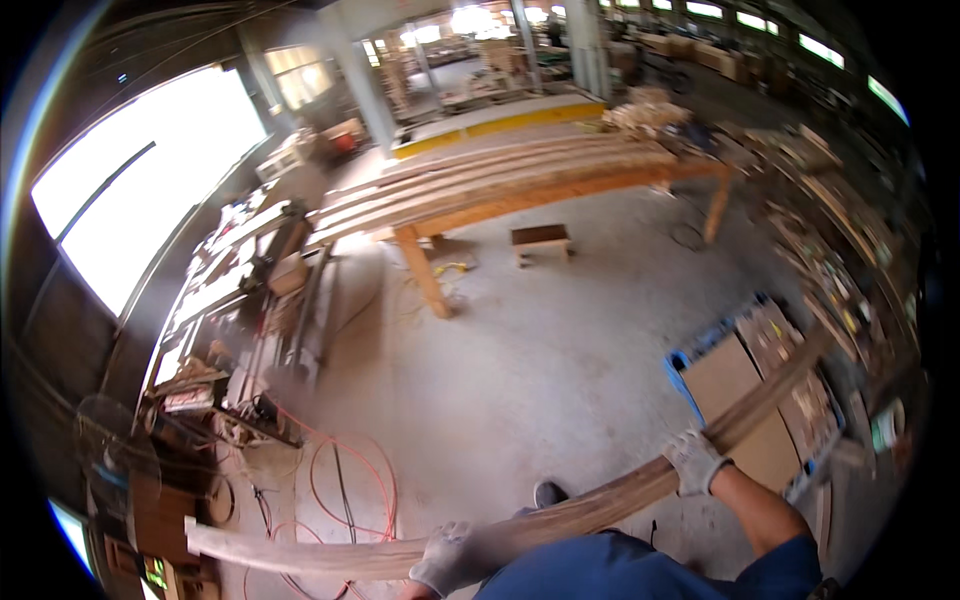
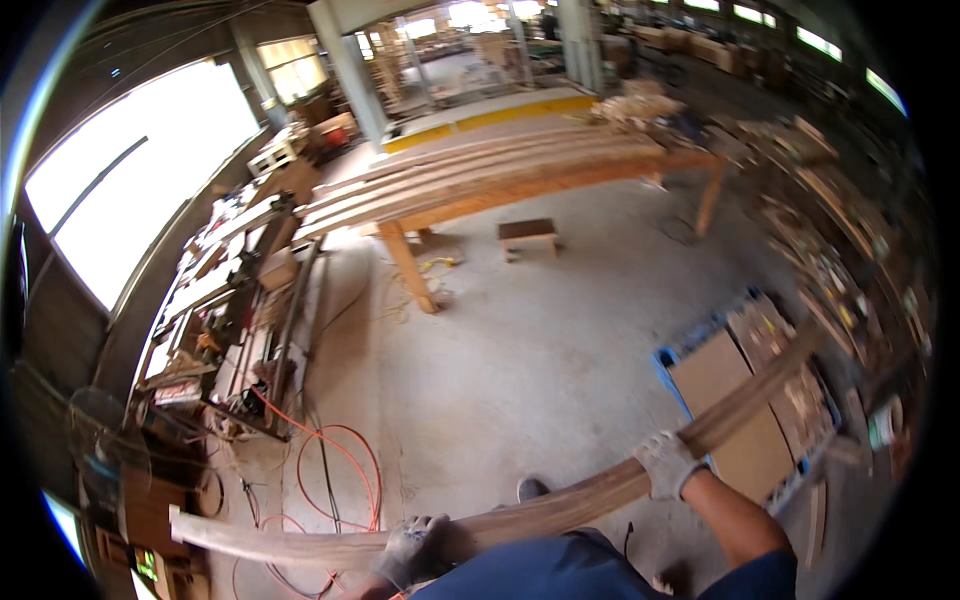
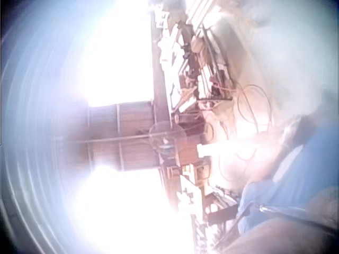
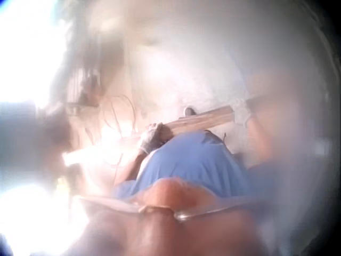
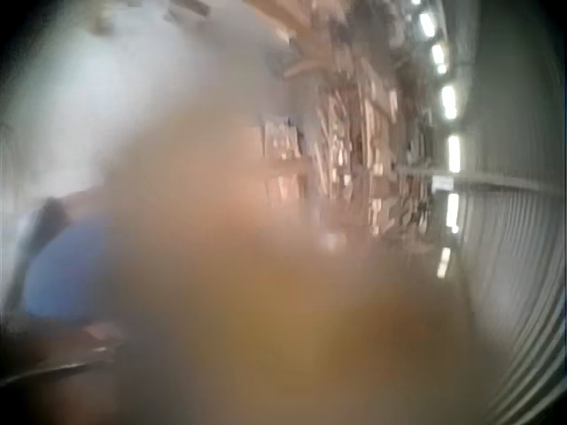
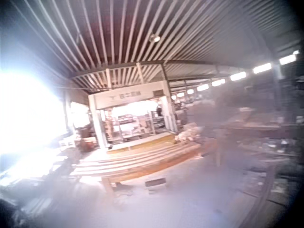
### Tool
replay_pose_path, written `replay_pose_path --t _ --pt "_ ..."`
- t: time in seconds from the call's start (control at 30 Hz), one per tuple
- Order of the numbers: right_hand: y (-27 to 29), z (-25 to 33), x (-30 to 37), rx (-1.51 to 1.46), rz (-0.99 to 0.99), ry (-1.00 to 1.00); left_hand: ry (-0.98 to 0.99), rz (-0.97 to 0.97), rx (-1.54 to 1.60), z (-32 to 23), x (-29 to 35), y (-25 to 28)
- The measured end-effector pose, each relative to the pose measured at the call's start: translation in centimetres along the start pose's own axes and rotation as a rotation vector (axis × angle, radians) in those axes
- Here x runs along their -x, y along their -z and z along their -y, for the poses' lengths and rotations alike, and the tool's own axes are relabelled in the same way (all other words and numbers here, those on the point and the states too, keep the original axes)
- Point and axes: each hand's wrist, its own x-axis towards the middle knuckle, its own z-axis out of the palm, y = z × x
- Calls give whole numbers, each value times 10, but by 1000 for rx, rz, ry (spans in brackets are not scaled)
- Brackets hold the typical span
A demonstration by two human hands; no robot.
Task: The person repeatedly picks up long wooden planks from a rack and carries them to a workbench to stack them. The person wears gloves and moves back and forth between the storage rack and the workbench, placing each plank onto a growing pile.
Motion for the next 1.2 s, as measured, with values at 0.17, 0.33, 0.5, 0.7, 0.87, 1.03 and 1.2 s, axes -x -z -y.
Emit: replay_pose_path --t 0.17,0.33,0.5,0.7,0.87,1.03,1.2 --pt "31 -58 -65 -125 11 -31 -8 94 84 8 -81 80" --pt "30 -115 -130 -140 99 -64 -46 26 100 29 -165 106" --pt "44 -186 -220 -148 96 -84 -12 -53 57 53 -263 141" --pt "73 -278 -316 -157 60 -41 45 -142 55 75 -369 174" --pt "92 -337 -376 -100 26 -9 57 -132 103 82 -440 208" --pt "105 -384 -450 -173 -27 -14 7 -168 112 113 -514 245" --pt "114 -425 -534 -202 -60 -49 -43 -180 117 162 -605 286"
